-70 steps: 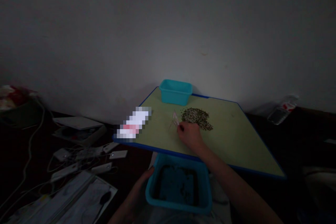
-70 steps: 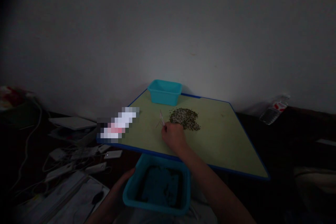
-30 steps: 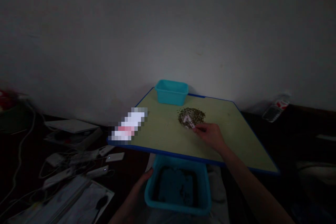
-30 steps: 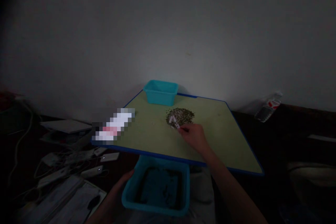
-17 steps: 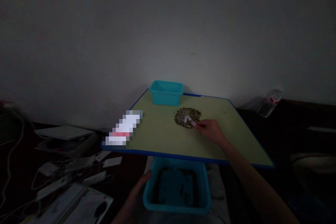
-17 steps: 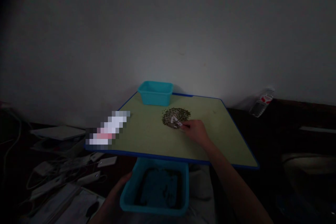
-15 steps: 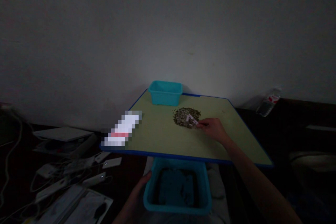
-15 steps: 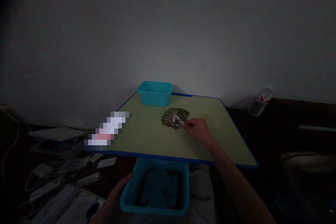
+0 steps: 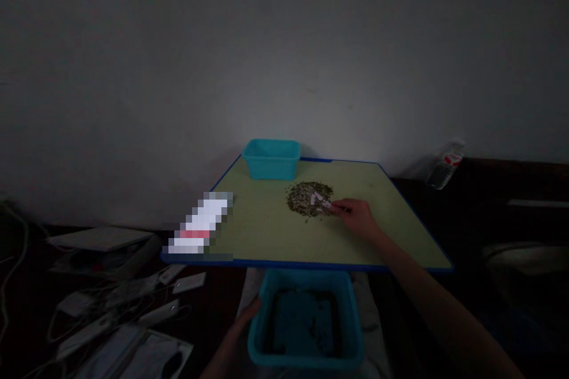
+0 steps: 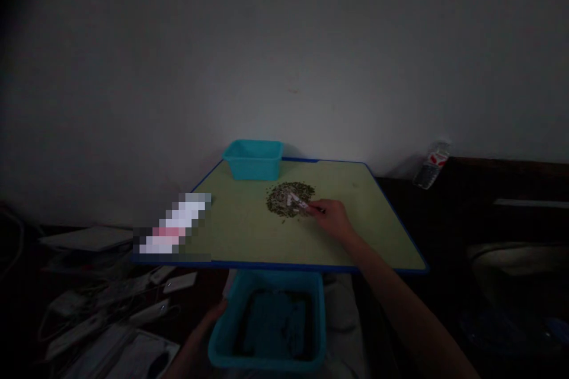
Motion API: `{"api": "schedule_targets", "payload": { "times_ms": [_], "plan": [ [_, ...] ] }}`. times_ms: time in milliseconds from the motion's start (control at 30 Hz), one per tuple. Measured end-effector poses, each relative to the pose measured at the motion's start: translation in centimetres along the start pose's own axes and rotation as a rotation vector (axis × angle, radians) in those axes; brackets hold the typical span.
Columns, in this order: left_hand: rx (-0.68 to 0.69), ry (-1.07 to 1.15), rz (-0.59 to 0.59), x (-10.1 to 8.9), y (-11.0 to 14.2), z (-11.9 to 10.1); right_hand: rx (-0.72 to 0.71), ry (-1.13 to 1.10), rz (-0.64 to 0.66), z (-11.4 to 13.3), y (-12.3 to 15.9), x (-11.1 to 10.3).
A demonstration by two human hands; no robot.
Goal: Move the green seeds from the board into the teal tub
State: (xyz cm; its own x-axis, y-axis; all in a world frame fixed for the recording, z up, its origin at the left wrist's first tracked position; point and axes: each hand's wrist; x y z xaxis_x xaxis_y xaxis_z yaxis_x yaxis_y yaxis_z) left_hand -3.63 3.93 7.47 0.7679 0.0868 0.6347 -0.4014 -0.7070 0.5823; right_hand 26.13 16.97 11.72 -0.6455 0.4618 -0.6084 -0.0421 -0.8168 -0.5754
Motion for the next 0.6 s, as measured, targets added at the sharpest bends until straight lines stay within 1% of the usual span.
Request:
{"api": "schedule_targets", "payload": {
  "times_ms": [133,267,433,600],
  "plan": [
    [0.002,-0.027,0.046,-0.7,-0.3,0.5,-0.067,0.028,0.015,1.5,-0.7,1.6],
    [-0.029,0.043,0.14,-1.5,-0.5,0.5,-0.1,0.065,-0.007,2.0,-0.9,2.5],
    [-0.091,0.064,0.19,-1.3,-0.1,0.1,-0.111,0.085,-0.019,1.5,0.0,2.5],
    [-0.072,0.072,0.234,-1.3,-0.4,0.4,-0.117,0.13,-0.029,1.2,0.1,2.3]
  ]
}}
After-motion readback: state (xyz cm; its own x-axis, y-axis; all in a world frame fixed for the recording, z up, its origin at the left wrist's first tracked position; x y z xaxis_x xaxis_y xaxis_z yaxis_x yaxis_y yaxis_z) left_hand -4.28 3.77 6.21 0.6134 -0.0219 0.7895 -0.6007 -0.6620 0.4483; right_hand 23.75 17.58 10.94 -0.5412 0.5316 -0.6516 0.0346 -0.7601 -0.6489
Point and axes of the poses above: each hand's wrist, its own y-axis away from the middle knuckle, its own x-axis out of the palm, z = x × y, and after that the axes turned 6 degrees about -z, right-handed
